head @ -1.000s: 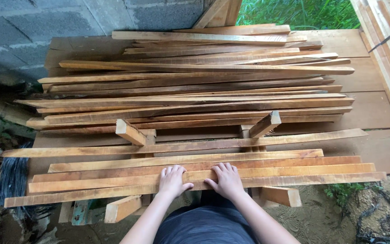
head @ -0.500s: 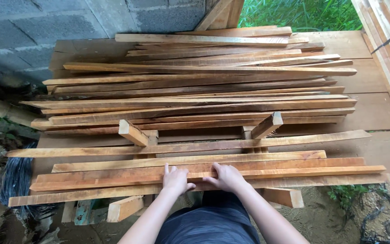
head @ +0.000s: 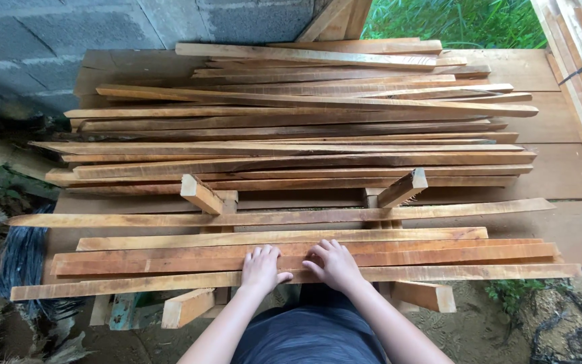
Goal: The person handles a bundle of thin wooden planks tied with black straps, moving them from a pile to a wooden workbench. They then proceed to stack individual planks neatly on the workbench, aligning them by hand.
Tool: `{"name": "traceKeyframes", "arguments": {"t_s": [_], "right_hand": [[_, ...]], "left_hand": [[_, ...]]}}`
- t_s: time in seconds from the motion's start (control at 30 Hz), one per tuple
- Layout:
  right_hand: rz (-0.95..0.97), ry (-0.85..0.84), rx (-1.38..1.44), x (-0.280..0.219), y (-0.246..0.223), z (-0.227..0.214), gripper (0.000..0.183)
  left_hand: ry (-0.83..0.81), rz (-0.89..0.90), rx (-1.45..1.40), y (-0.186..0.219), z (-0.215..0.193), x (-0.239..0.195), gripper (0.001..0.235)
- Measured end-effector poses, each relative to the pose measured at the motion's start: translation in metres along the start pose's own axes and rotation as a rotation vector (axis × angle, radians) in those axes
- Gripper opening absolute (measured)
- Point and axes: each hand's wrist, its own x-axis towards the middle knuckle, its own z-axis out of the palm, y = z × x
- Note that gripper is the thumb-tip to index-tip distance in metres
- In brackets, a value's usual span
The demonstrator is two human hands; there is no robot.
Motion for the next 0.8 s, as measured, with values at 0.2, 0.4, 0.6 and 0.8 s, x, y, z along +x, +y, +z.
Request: {"name": "traceKeyframes", "arguments": {"t_s": [0.2, 0.4, 0.6, 0.8], "right_hand": [[0.014, -0.003, -0.084, 0.001, -0.001, 0.009, 0.037], [-0.04, 0.141, -0.069, -0.008, 0.004, 0.027, 0.036], [0.092, -0.158, -0.146, 0.016, 0.0, 0.013, 0.042], [0.028, -0.249, -0.068, 0.023, 0.006, 0.008, 0.044]], "left_hand": [[-0.013, -0.014, 0.009, 0.005, 0.002, 0.001, 0.071], [0.01, 0.01, -0.017, 0.0, 0.008, 0.003, 0.068], [-0.059, 0.0, 0.011, 0.003, -0.006, 0.003, 0.072], [-0.05, 0.037, 0.041, 0.0, 0.002, 0.005, 0.078]]}}
